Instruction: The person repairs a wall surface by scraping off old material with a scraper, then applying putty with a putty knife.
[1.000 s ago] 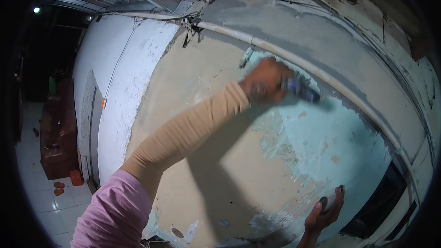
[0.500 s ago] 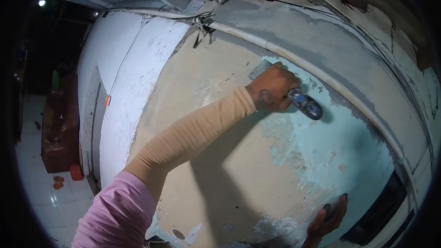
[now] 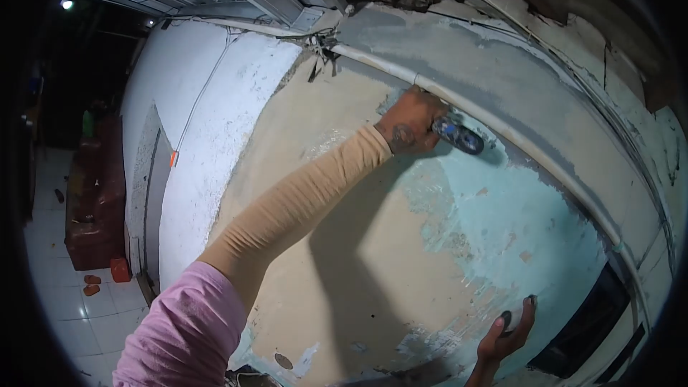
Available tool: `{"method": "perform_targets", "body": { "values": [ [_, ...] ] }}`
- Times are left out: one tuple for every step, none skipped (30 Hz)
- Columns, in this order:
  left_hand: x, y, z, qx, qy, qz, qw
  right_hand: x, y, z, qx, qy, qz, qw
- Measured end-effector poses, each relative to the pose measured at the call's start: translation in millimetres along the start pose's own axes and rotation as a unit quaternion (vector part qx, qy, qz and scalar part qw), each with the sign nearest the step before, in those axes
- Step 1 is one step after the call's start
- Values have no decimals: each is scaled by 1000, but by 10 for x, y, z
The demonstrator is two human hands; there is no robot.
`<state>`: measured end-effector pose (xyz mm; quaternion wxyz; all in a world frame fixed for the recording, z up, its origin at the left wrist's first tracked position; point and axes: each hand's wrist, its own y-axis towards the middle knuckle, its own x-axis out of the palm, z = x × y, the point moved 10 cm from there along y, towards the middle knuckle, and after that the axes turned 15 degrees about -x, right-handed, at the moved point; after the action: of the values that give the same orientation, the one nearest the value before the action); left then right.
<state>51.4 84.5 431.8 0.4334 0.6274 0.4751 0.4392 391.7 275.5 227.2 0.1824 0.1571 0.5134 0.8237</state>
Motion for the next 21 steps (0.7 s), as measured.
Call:
{"method": "perform_targets", "body": {
  "values": [
    [38,-36,81,3,-3,-9,1000,11,3,-10,10,4,2,1000],
    [77,-59,155,7,-4,-15,1000,54,152,-168,-23,23,3,999],
    [135,-69,289,4,-10,-46,999,85,399,-410,-56,39,3,998],
    [224,-97,428,0,-18,-79,997,111,657,-651,-86,55,1,995],
    [302,-133,503,7,-31,-73,997,147,966,-882,-126,82,2,989],
    [356,-128,501,-7,-31,-72,997,172,1305,-1105,-165,107,0,980],
    [393,-116,489,-20,-31,-69,997,216,1656,-1317,-191,60,-27,979],
    [407,-103,465,-33,-29,-65,997,294,1968,-1473,-218,13,-53,974],
    [359,-112,477,-19,-47,-37,998,497,2176,-1470,-211,43,-119,969],
    [302,-126,478,-4,-64,-8,998,688,2325,-1457,-201,72,-182,960],
    [239,-144,471,10,-81,20,996,817,2443,-1398,-172,85,-200,961],
    [164,-146,446,-7,-87,21,996,887,2514,-1430,-204,77,-209,953],
    [87,-165,413,-25,-93,21,995,944,2561,-1446,-235,69,-219,944],
    [-1,-203,381,-43,-100,21,994,994,2586,-1485,-266,62,-229,934],
    [-122,-290,341,-61,-96,51,992,952,2623,-1623,-290,58,-213,931],
    [-236,-404,323,-78,-91,83,989,978,2642,-1659,-290,36,-233,927],
    [-310,-525,318,-95,-87,114,985,1001,2648,-1679,-291,14,-254,922],
    [-263,-650,293,-128,-69,111,983,1020,2641,-1687,-292,-7,-275,916],
    [-201,-789,264,-159,-49,109,980,990,2656,-1703,-301,-27,-272,914],
    [-178,-898,241,-190,-27,107,976,961,2671,-1716,-310,-45,-268,911],
    [-171,-957,275,-192,-16,98,976,938,2687,-1736,-320,-63,-262,908]
  ]
}}
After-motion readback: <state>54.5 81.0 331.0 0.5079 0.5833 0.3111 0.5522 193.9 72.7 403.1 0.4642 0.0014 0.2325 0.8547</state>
